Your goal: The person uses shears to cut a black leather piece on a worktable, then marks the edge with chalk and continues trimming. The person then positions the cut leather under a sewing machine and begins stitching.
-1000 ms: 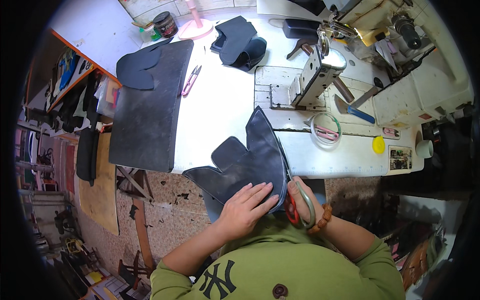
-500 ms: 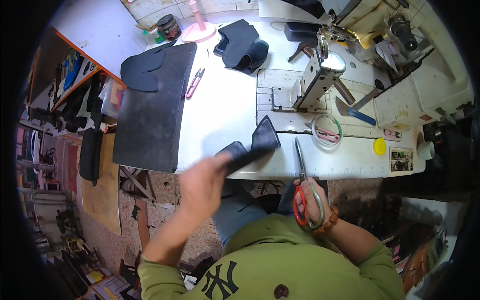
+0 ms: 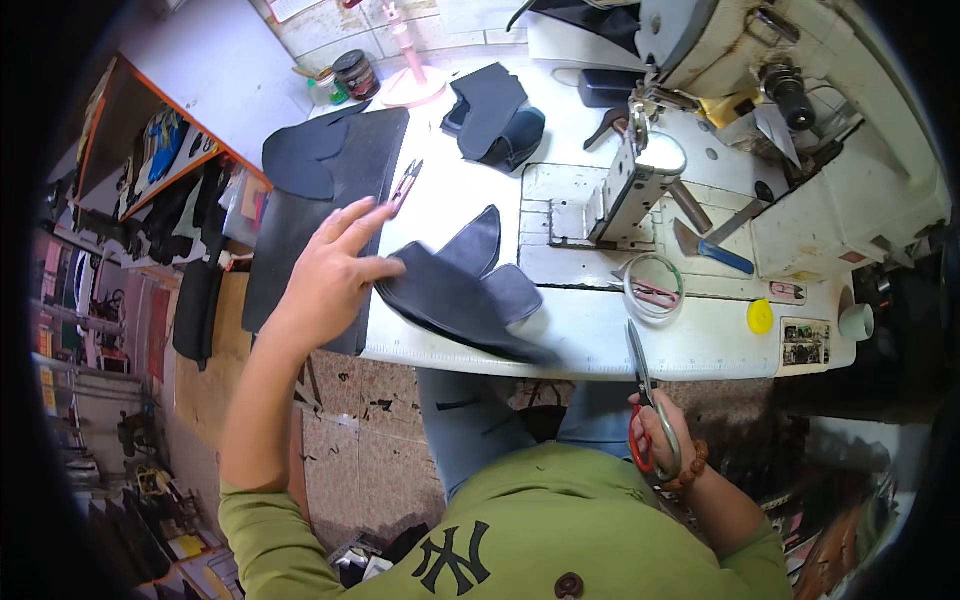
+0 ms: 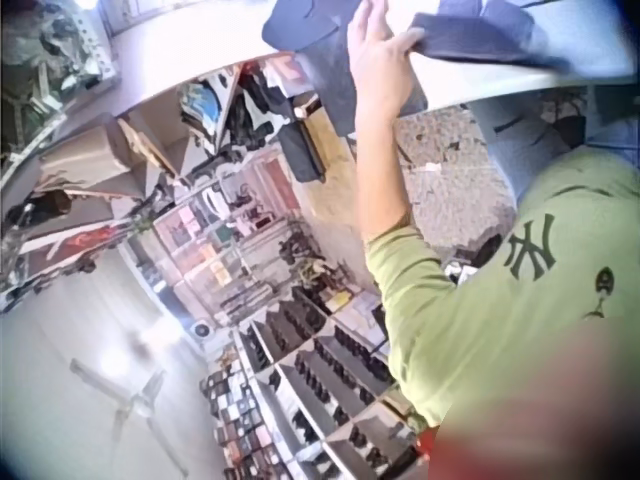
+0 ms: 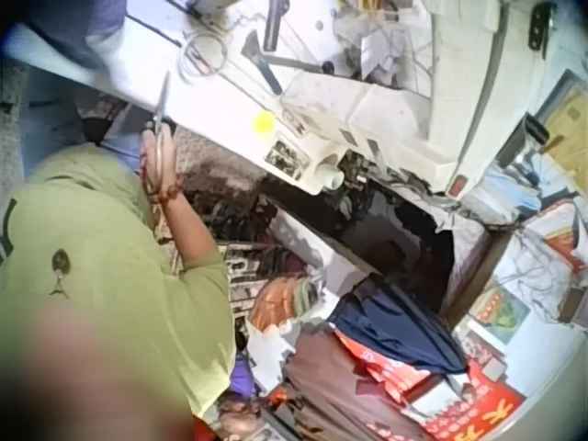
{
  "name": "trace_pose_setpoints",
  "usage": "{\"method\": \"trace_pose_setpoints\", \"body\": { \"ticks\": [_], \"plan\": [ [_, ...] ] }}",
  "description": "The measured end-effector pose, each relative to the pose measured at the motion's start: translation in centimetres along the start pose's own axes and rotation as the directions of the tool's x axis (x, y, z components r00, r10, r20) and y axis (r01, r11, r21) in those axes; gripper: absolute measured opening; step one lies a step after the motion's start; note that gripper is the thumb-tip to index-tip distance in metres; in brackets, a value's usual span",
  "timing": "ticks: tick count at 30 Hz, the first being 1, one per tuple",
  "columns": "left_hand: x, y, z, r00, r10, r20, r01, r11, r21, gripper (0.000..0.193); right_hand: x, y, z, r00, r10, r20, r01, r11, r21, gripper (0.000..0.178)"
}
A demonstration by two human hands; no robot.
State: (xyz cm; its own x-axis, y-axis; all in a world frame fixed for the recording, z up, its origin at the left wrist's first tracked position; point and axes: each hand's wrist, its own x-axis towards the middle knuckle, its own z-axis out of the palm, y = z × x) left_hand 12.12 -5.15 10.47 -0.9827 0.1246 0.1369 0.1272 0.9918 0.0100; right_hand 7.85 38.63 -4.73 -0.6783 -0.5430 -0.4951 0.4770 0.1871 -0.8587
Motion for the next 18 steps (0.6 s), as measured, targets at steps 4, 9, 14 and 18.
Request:
{"method": "trace_pose_setpoints", "body": {
  "ticks": [4, 9, 14, 18],
  "plan": [
    [-2.1, 0.3, 7.6, 0.954, -0.297, -0.038, 0.299, 0.949, 0.096, 0.047, 0.0, 1.2, 0.4, 0.999, -0.007, 0.032, 0.008, 1.000, -0.007, 0.049],
    [-1.5, 6.7, 15.1, 0.982, -0.191, 0.005, 0.191, 0.978, -0.080, 0.056, 0.5, 1.5, 1.5, 0.996, -0.017, 0.084, 0.024, 0.997, -0.080, 0.058],
    [1.7, 5.5, 16.3, 0.950, -0.295, -0.101, 0.288, 0.954, -0.077, 0.060, 0.8, 0.5, 2.0, 0.993, -0.025, 0.115, 0.035, 0.996, -0.084, 0.060],
    [3.0, 5.2, 15.7, 0.877, -0.448, -0.173, 0.400, 0.881, -0.252, 0.033, 0.8, 0.2, 2.2, 0.994, -0.048, 0.102, 0.053, 0.998, -0.040, 0.059]
  ]
}}
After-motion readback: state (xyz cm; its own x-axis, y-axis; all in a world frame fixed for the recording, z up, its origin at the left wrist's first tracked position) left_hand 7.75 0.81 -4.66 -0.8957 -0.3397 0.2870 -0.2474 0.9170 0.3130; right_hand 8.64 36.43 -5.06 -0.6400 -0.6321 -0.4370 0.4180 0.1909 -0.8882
